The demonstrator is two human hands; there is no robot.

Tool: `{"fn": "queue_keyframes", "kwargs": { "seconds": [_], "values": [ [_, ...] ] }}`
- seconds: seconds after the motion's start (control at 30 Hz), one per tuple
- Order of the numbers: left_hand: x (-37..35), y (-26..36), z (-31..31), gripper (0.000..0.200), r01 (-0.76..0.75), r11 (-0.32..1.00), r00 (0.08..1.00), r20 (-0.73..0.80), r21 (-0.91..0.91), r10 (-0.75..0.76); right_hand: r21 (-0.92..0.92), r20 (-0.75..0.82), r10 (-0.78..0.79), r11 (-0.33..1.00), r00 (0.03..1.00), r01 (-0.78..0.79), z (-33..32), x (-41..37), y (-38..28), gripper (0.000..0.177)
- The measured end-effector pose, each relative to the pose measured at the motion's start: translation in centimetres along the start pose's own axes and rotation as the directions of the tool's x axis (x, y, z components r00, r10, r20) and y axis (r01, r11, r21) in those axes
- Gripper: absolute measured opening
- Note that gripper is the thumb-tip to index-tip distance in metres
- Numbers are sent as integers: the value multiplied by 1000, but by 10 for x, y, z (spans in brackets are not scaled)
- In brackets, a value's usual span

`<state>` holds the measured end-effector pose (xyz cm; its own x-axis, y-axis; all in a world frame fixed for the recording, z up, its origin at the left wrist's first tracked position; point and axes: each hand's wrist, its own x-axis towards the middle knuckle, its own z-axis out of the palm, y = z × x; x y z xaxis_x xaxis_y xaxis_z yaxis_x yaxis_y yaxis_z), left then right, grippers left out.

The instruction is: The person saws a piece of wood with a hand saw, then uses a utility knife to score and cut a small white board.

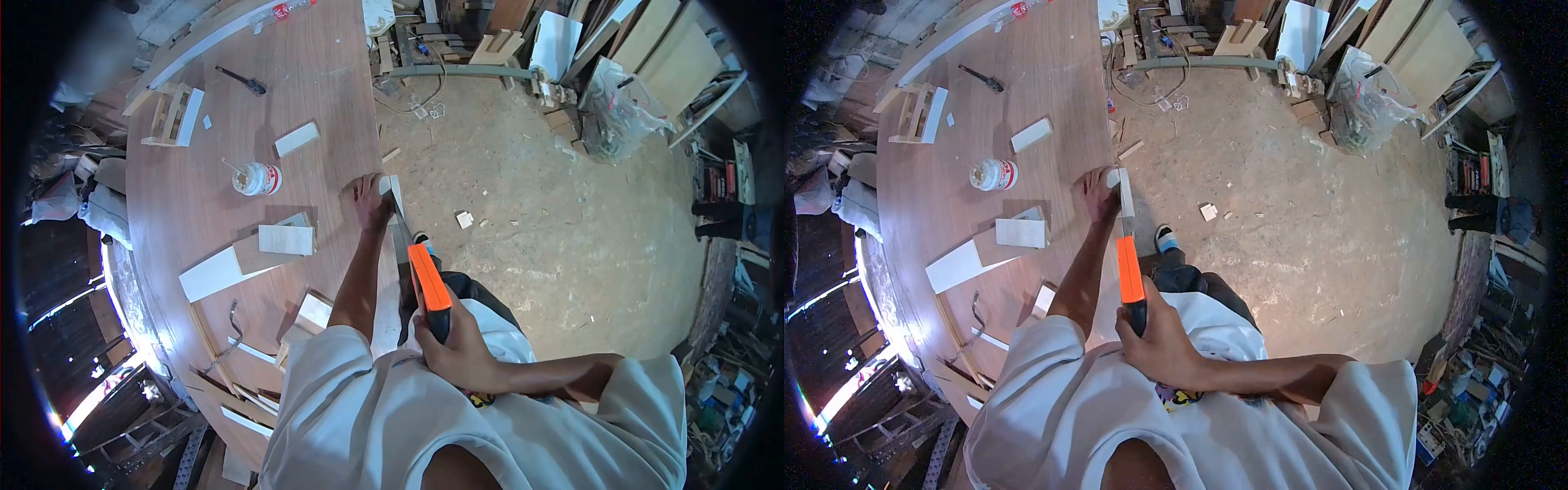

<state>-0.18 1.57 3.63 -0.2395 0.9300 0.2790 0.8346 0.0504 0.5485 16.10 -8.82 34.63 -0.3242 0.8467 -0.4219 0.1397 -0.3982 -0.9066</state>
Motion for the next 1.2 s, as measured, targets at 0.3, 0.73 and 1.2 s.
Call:
{"fn": "queue_keyframes", "kwargs": {
  "seconds": [0.3,0.73,1.2],
  "values": [
    [-2,-7,1,44,-59,998,996,65,-4,60,-23,-136,-11,1000,991,8,6,113,67,7],
    [4,-3,1,30,-106,994,994,5,-17,106,-103,-202,112,986,973,-134,20,234,130,5],
    [-10,-15,21,38,25,997,998,-63,-69,-29,148,153,424,883,893,-445,-9,165,-56,8]
  ]
}}
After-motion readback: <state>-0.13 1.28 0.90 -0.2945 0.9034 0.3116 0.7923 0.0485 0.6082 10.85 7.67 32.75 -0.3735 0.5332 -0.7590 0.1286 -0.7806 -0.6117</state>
